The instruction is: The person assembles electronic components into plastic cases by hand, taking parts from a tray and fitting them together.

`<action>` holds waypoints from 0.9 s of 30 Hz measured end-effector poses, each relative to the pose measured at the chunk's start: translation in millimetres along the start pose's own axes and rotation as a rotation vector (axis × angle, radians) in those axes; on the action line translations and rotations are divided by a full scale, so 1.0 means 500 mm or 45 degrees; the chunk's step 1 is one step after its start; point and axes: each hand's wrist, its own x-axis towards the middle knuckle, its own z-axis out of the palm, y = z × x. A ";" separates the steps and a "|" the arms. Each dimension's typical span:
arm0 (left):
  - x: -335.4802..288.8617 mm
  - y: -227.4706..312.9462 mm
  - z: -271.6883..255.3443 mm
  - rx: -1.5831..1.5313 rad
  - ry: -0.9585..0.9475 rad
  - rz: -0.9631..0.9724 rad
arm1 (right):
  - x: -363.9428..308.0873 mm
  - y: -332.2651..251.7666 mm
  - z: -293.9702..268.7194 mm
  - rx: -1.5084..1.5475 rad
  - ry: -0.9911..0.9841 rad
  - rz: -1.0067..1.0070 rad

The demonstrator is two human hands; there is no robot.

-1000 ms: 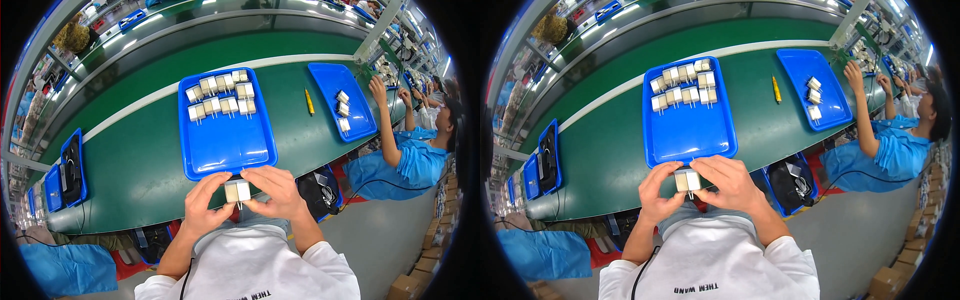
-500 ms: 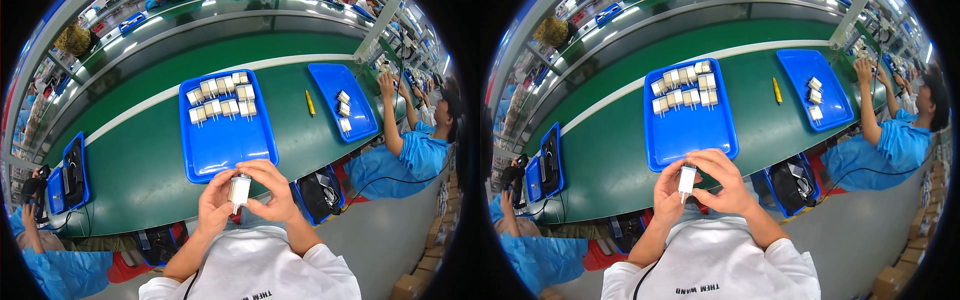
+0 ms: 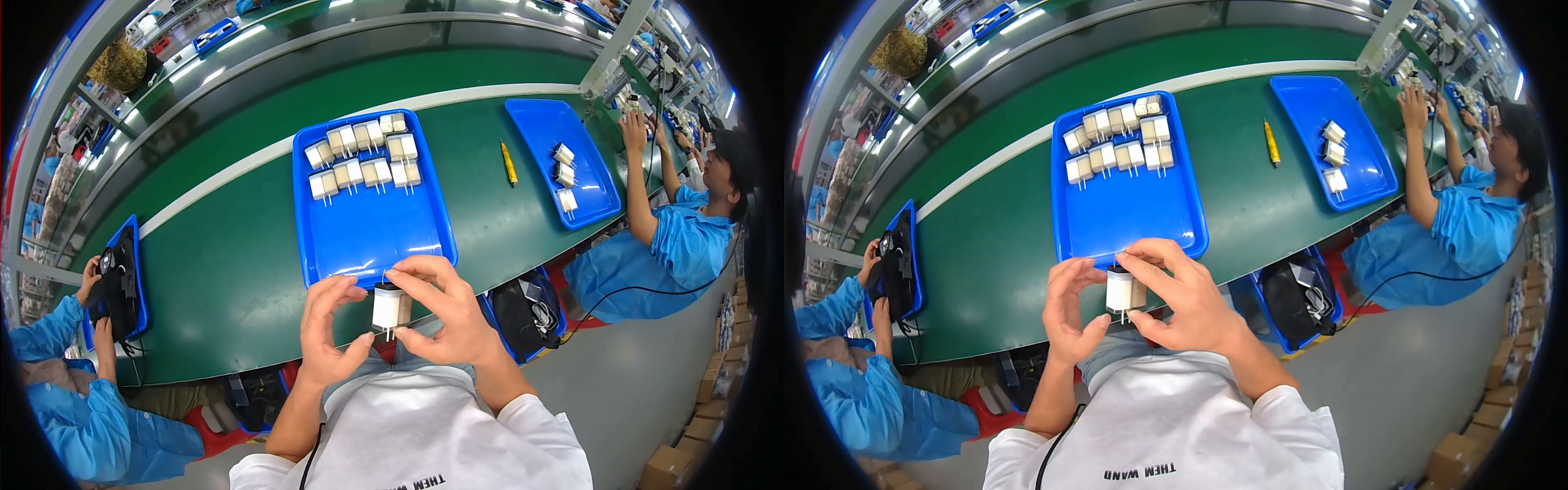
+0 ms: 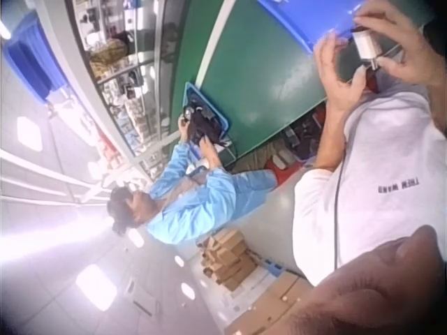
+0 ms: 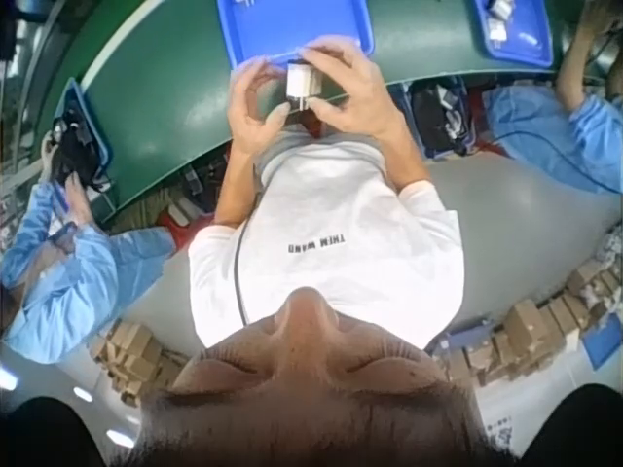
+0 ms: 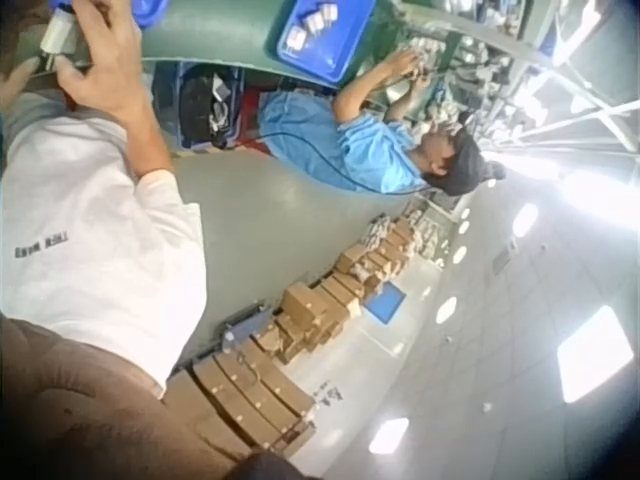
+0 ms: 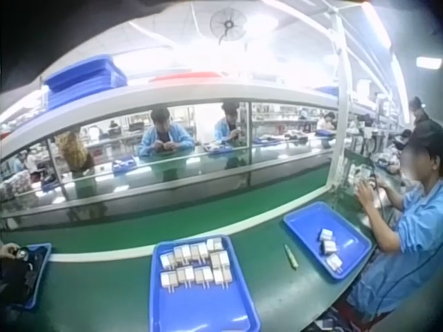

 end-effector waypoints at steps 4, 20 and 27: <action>0.034 0.043 -0.013 0.354 -0.180 0.171 | 0.021 -0.015 -0.005 -0.125 -0.064 -0.071; 0.021 0.045 -0.008 0.427 -0.133 0.137 | -0.008 -0.003 -0.016 -0.034 -0.108 -0.034; 0.020 0.040 -0.014 0.498 -0.131 0.199 | -0.003 -0.002 -0.020 -0.019 -0.106 -0.128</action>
